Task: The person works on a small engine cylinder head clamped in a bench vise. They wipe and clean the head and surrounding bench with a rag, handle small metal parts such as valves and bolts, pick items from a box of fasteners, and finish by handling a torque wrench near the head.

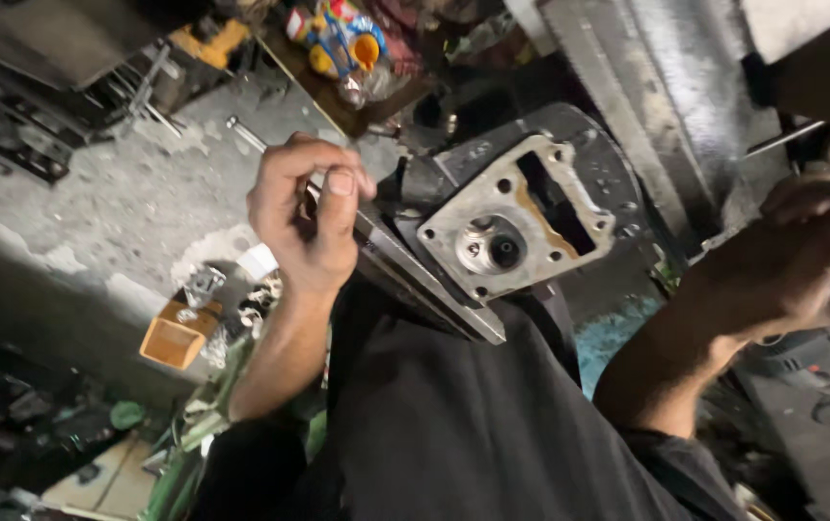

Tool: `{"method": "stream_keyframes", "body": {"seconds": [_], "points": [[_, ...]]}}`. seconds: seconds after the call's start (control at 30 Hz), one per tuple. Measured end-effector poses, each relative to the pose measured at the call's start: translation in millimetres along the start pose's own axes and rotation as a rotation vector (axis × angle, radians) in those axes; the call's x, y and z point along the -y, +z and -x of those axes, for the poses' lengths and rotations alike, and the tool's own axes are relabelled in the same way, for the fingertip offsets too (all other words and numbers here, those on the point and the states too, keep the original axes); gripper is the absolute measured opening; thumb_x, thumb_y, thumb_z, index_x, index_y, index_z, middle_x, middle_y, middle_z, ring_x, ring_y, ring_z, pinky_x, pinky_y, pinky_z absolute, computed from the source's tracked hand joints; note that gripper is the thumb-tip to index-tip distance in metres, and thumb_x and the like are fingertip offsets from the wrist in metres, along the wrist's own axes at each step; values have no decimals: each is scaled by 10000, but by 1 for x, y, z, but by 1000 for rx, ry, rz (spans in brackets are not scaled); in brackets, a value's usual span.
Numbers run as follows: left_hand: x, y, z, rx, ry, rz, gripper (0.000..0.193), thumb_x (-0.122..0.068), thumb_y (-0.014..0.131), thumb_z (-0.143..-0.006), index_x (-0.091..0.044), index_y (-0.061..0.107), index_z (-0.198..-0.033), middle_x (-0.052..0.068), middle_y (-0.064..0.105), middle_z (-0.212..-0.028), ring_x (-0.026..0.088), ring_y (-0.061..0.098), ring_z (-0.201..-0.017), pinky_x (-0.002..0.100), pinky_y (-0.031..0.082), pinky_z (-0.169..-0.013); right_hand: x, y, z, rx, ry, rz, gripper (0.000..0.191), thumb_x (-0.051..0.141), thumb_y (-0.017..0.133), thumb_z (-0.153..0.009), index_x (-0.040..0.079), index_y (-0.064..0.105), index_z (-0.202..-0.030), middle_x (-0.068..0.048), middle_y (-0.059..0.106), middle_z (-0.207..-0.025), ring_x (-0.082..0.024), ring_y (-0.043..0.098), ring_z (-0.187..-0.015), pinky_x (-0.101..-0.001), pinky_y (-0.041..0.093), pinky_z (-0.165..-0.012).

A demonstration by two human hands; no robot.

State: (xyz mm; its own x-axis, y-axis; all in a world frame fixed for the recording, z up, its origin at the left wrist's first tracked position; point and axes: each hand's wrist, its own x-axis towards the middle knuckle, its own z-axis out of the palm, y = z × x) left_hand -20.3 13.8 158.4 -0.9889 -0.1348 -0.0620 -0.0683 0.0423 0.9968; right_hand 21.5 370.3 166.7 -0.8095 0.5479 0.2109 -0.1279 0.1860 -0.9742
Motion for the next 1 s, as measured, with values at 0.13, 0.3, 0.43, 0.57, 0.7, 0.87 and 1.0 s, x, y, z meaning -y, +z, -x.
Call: {"method": "stream_keyframes", "body": {"seconds": [0.13, 0.3, 0.43, 0.57, 0.7, 0.87, 1.0], "points": [[13, 4, 7, -128, 55, 144, 380, -383, 537, -1174, -39, 431, -1298, 155, 618, -1038, 166, 597, -837, 308, 509, -755, -1, 19, -7, 89, -15, 80, 241, 165, 528, -1209, -26, 600, -1081, -118, 591, -920, -165, 519, -732, -276, 396, -641], [31, 1, 3, -273, 130, 185, 606, -593, 372, -1101, -84, 394, -1431, 201, 631, -1211, 251, 657, -1042, 332, 537, -847, 0, 24, -14, 151, -31, 185, 227, 150, 532, -1209, -30, 617, -1100, -118, 609, -945, -166, 534, -755, -276, 413, -663], [39, -2, -1, -311, 278, 108, 747, -662, 235, -1046, -70, 342, -1489, 264, 633, -1304, 334, 693, -1133, 390, 595, -888, -1, 20, -19, 195, -42, 284, 218, 138, 534, -1208, -33, 631, -1116, -118, 624, -965, -167, 546, -773, -276, 426, -681], [47, -3, 2, -313, 313, 178, 896, -757, 143, -973, -78, 369, -1513, 267, 623, -1362, 339, 689, -1251, 453, 599, -1016, -1, 13, -24, 241, -71, 374, 210, 127, 537, -1208, -37, 645, -1131, -118, 638, -985, -168, 559, -792, -275, 440, -699], [44, -5, 1, -237, 374, 265, 981, -774, 109, -862, -144, 406, -1553, 175, 619, -1468, 238, 658, -1349, 406, 454, -1172, 0, 4, -27, 250, -88, 441, 205, 115, 540, -1208, -40, 659, -1147, -117, 653, -1005, -169, 571, -810, -275, 453, -716], [36, -11, -21, -164, 453, 154, 832, -697, 229, -929, -113, 447, -1480, 200, 614, -1436, 264, 612, -1356, 432, 421, -1214, -5, -5, -23, 283, -111, 497, 201, 100, 543, -1207, -44, 676, -1166, -117, 671, -1030, -170, 587, -833, -275, 470, -739], [29, -18, -22, -102, 491, -29, 529, -355, 645, -1029, -53, 437, -1410, 214, 560, -1368, 312, 576, -1312, 464, 463, -1142, -11, -5, -25, 336, -135, 542, 200, 89, 546, -1207, -48, 690, -1181, -117, 685, -1051, -171, 599, -851, -274, 483, -756]]}}
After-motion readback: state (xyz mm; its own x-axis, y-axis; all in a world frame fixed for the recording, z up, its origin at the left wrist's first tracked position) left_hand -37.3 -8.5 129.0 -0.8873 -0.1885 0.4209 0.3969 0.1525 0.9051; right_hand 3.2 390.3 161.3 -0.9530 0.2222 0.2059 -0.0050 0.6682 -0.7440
